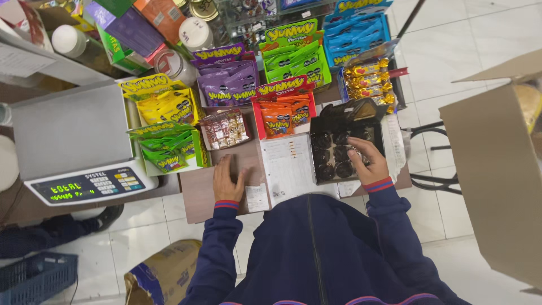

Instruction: The person takes snack packets from various display boxes on a counter and places them into a larger cardboard box, before moving the larger box to the side.

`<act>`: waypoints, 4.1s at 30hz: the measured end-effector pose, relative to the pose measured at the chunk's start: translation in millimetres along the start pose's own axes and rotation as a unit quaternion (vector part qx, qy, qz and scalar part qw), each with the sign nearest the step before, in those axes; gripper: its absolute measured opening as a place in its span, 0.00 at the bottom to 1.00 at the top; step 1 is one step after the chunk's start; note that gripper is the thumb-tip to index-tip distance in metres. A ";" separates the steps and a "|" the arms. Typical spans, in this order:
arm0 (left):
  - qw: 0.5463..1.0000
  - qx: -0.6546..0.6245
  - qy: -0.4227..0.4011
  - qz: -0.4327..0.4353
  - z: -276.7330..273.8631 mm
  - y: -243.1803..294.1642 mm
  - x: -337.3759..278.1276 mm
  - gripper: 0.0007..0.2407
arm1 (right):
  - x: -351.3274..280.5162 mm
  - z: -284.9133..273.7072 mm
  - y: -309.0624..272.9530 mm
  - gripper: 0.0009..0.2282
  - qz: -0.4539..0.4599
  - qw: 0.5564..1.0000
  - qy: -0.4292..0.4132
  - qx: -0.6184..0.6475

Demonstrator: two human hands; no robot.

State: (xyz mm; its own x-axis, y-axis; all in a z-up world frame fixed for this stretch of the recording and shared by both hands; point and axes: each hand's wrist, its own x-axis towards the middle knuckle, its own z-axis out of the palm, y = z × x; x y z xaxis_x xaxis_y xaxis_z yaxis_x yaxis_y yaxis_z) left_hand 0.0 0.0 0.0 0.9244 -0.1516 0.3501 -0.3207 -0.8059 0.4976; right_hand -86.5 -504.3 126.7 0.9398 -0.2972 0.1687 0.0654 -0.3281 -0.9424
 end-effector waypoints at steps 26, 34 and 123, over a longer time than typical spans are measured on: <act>0.953 0.175 -0.058 0.242 138.1 132.3 217.3 0.28 | 19.7 42.8 -5.9 0.11 0.036 0.990 -0.100 0.097; 0.928 0.124 -0.081 0.341 136.8 121.5 233.6 0.13 | 19.3 48.3 -11.7 0.11 0.049 0.985 -0.118 0.117; 0.989 -0.105 -0.098 0.022 -51.3 110.0 107.8 0.16 | -1.8 47.8 -15.9 0.40 0.227 0.852 0.121 0.457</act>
State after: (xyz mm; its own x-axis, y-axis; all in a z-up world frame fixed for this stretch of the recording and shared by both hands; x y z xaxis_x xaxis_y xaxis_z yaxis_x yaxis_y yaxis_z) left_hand 53.8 -75.6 133.2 0.9243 -0.3091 0.2241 -0.3783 -0.6622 0.6468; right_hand -73.3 -455.7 127.6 0.8488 -0.4198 -0.3215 0.0516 0.6708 -0.7399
